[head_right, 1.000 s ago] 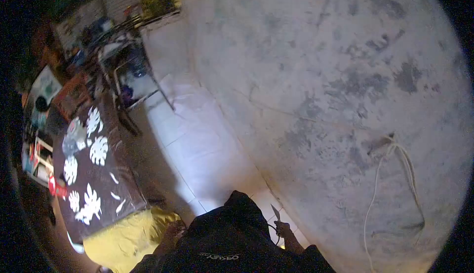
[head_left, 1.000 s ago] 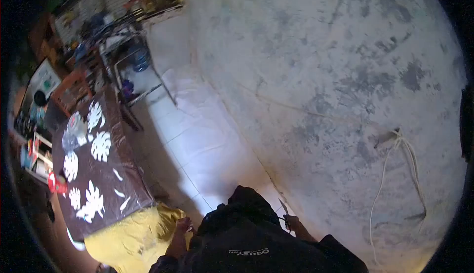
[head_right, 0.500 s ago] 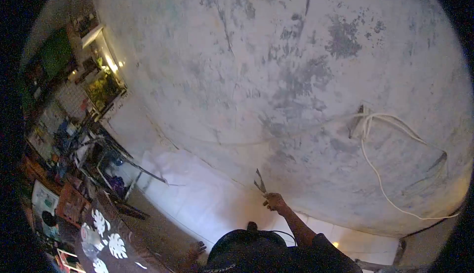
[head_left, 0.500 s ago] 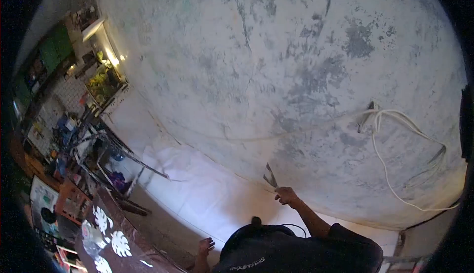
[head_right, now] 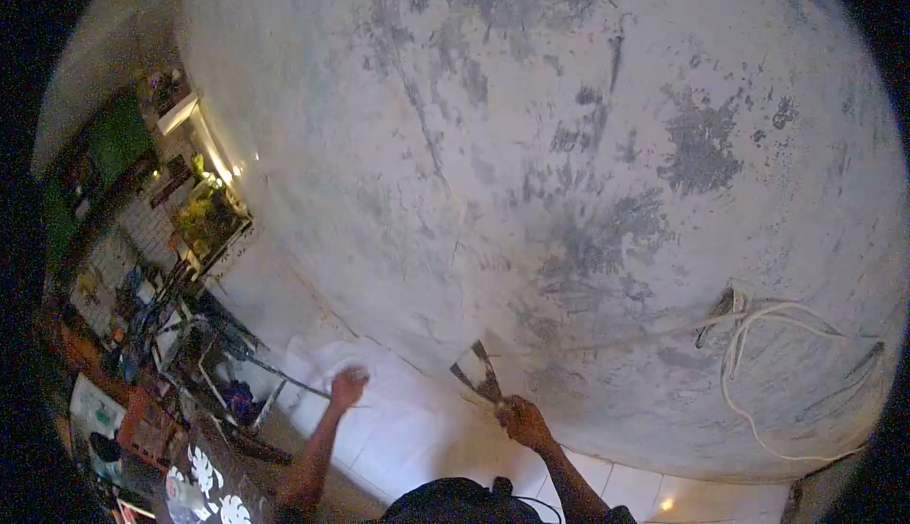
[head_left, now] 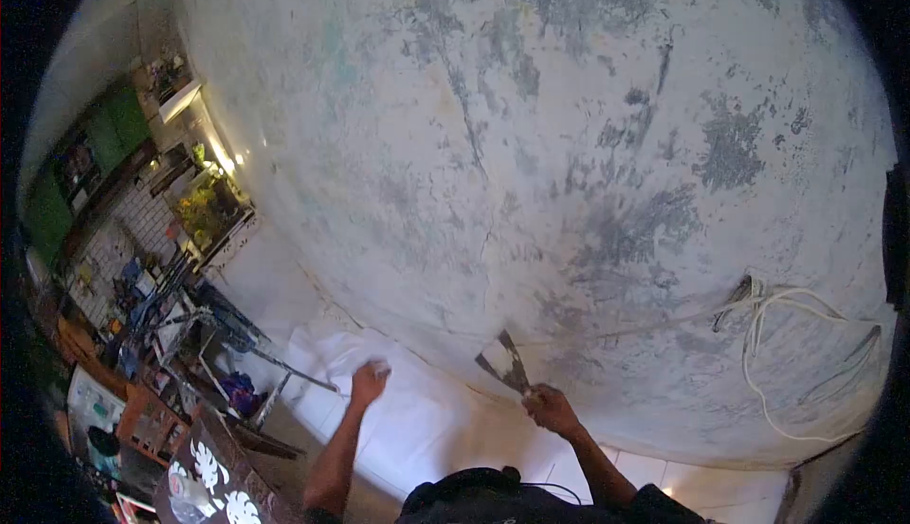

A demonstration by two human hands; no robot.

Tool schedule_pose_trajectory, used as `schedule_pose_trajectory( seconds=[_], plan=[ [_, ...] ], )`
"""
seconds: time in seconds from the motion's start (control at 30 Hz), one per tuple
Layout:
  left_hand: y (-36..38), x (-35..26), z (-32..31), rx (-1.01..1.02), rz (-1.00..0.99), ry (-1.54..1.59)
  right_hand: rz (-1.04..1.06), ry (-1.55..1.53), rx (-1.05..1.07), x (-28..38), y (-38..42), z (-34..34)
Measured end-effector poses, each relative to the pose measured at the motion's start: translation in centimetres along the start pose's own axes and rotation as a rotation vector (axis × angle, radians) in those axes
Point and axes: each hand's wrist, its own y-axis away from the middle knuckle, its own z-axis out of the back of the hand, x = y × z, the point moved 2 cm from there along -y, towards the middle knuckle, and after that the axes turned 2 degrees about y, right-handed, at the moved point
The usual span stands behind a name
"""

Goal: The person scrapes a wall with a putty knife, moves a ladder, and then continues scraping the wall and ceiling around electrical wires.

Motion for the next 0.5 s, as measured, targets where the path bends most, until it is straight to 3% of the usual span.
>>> schedule_pose_trajectory(
  seconds=[0.03, 0.1, 0.2, 0.3, 0.33, 0.5],
  plan=[
    [-5.4, 1.3, 0.0, -0.062, -0.134, -0.019, -0.069, -0.008, 0.016, 0.2, 0.9, 0.1],
    [-12.1, -11.4, 8.7, -0.167, -0.211, 0.093, -0.143, -0.016, 0.008, 0.4, 2.6, -0.2],
    [-20.9, -21.4, 16.0, -0.414, -0.604, 0.055, -0.277, -0.174, -0.057, 1.2, 4.5, -1.0],
    [-24.5, -31.0, 22.4, -0.689, -1.003, -0.026, -0.279, -0.116, -0.175, 2.6, 5.2, -2.0],
    [-25.5, -33.3, 24.0, -0.74, -1.061, -0.029, -0.26, -0.123, -0.272, 0.5, 4.8, -3.2],
    [-28.9, -40.0, 28.1, -0.928, -1.325, 0.09, -0.031, -0.175, -0.588, 5.9, 3.3, -8.9]
  ],
)
